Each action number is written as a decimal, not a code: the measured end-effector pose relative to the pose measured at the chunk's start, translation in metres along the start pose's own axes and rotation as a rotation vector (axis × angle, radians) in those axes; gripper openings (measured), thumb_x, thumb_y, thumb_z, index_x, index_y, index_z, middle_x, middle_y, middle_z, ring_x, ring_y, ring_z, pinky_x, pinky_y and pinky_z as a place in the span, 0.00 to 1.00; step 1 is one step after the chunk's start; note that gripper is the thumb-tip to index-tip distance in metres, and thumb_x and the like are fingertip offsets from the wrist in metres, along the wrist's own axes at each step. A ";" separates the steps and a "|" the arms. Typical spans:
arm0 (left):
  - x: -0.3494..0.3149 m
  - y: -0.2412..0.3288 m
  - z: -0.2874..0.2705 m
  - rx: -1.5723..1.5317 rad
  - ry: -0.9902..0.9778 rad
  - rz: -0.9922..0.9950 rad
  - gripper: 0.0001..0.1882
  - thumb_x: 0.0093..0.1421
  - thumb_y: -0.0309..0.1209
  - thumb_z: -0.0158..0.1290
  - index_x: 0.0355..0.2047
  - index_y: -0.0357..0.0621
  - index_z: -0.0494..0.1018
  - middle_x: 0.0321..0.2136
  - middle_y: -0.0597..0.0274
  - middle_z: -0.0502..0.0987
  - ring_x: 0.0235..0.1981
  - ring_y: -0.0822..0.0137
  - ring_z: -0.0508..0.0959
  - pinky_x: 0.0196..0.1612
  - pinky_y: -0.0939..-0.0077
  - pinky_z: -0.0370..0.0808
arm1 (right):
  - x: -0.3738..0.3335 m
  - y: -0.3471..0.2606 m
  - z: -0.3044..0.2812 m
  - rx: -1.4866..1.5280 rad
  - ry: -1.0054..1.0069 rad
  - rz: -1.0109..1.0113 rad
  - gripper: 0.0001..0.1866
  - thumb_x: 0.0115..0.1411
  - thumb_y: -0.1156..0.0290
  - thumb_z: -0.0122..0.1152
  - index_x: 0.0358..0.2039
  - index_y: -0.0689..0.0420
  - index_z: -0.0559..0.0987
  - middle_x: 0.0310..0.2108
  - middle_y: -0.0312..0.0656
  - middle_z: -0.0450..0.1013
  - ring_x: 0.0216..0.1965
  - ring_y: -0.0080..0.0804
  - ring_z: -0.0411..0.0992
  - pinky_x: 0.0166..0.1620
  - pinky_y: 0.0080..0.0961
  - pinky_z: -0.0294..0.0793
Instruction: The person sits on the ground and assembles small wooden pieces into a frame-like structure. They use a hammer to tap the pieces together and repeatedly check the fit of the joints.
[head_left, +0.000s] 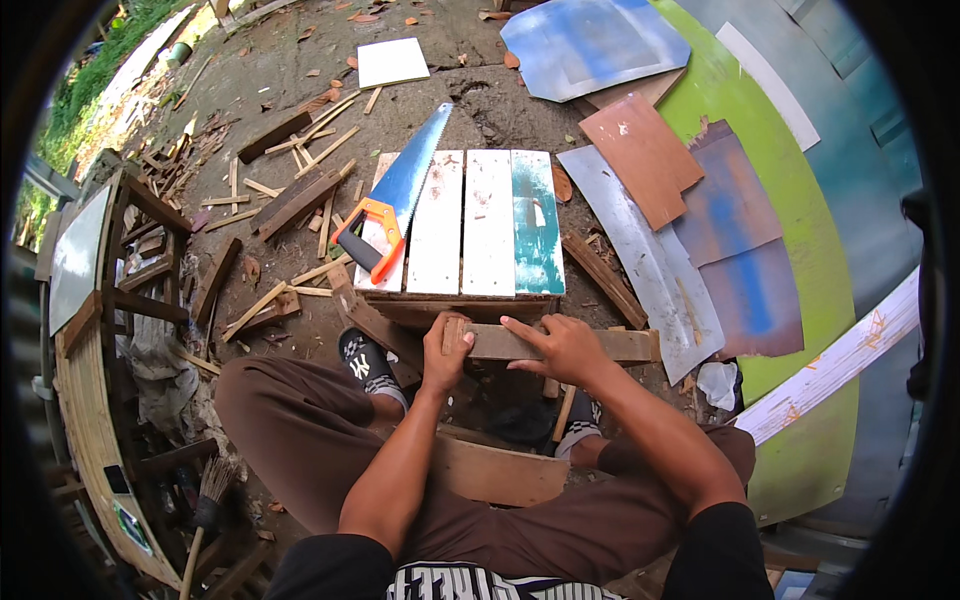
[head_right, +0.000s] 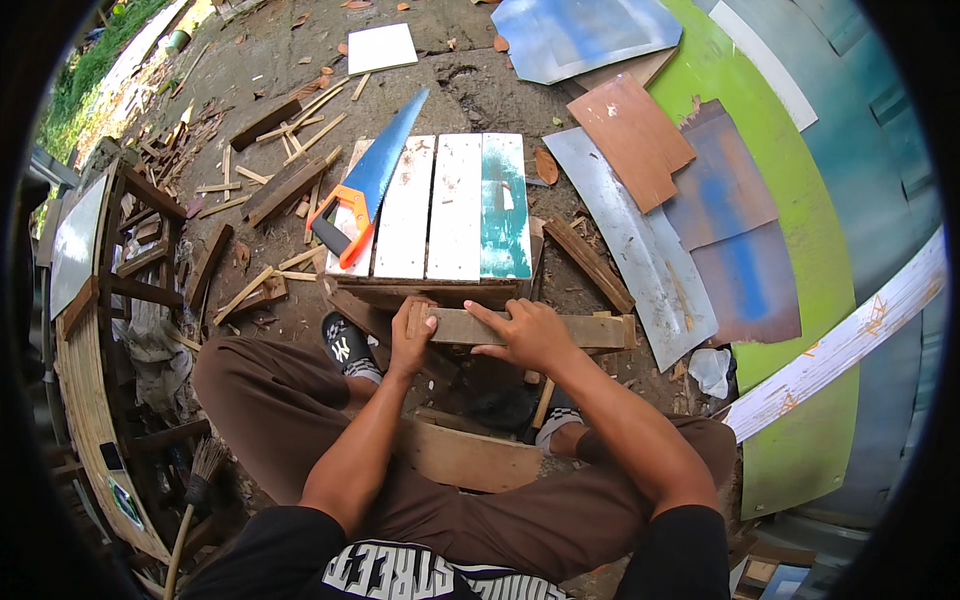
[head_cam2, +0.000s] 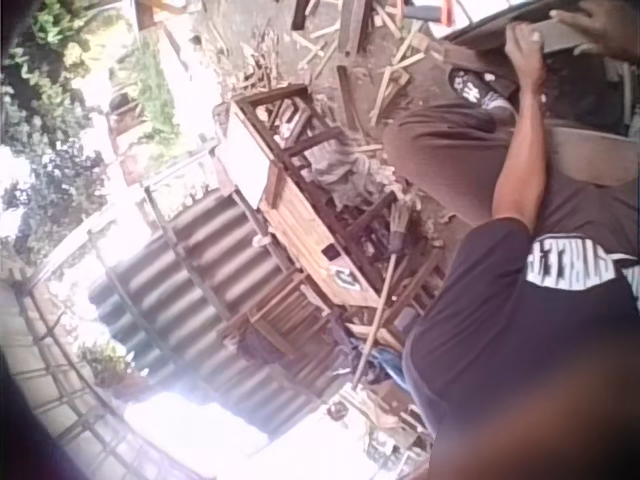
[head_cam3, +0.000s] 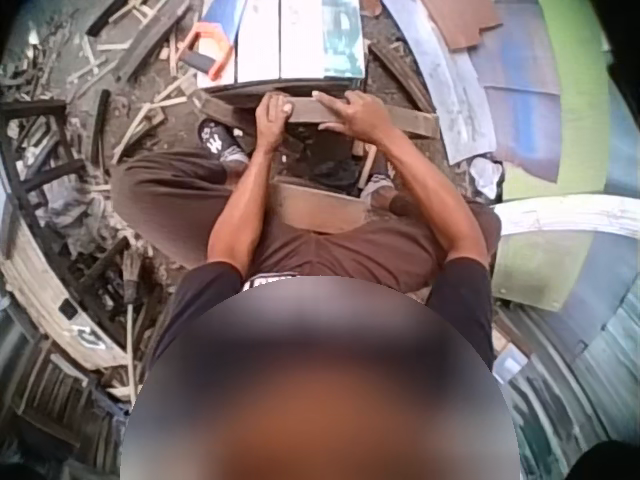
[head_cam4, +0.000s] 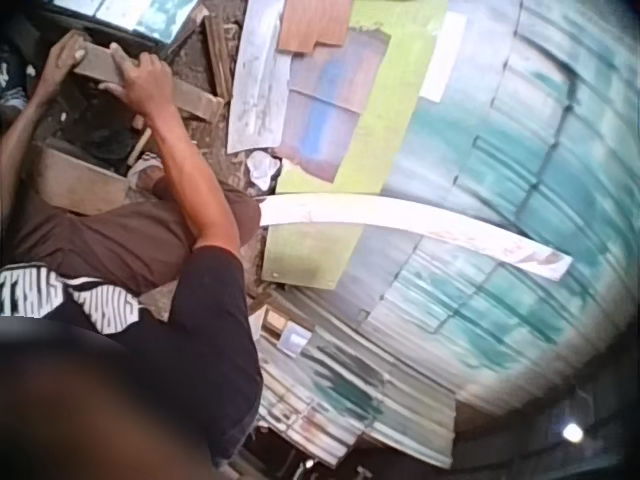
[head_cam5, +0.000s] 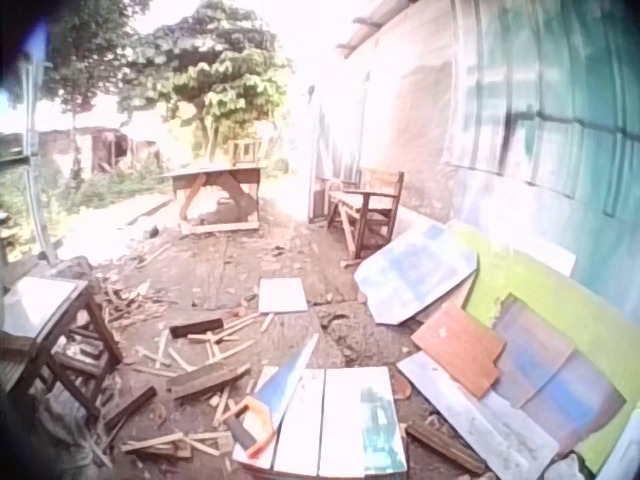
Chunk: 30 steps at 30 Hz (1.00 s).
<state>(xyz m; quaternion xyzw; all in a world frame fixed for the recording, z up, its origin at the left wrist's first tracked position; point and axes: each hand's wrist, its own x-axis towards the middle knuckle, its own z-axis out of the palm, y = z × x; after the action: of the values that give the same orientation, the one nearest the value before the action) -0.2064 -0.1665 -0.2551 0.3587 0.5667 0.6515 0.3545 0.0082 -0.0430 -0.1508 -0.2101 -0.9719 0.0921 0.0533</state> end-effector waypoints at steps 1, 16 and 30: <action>0.000 -0.001 0.000 0.020 0.010 0.014 0.22 0.62 0.43 0.61 0.45 0.35 0.75 0.34 0.55 0.80 0.36 0.67 0.79 0.44 0.68 0.77 | 0.002 0.003 -0.001 0.003 -0.001 -0.006 0.42 0.59 0.38 0.70 0.73 0.29 0.71 0.30 0.43 0.74 0.33 0.43 0.79 0.37 0.39 0.80; -0.006 -0.019 -0.001 0.023 0.135 0.016 0.20 0.62 0.40 0.61 0.43 0.34 0.75 0.30 0.57 0.78 0.32 0.67 0.76 0.40 0.69 0.75 | -0.060 -0.020 0.000 0.141 0.902 0.727 0.16 0.73 0.58 0.61 0.42 0.59 0.85 0.31 0.48 0.75 0.32 0.49 0.75 0.38 0.41 0.74; -0.013 -0.017 0.000 0.074 0.085 0.006 0.18 0.63 0.38 0.56 0.46 0.35 0.74 0.38 0.58 0.77 0.42 0.67 0.75 0.50 0.70 0.72 | -0.167 -0.002 0.273 0.702 0.059 1.724 0.27 0.68 0.64 0.67 0.61 0.66 0.72 0.53 0.63 0.78 0.53 0.63 0.79 0.57 0.52 0.78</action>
<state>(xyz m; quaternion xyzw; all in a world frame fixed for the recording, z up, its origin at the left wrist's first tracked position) -0.1986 -0.1762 -0.2723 0.3455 0.6038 0.6458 0.3146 0.1204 -0.1575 -0.4277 -0.8335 -0.3948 0.3831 0.0517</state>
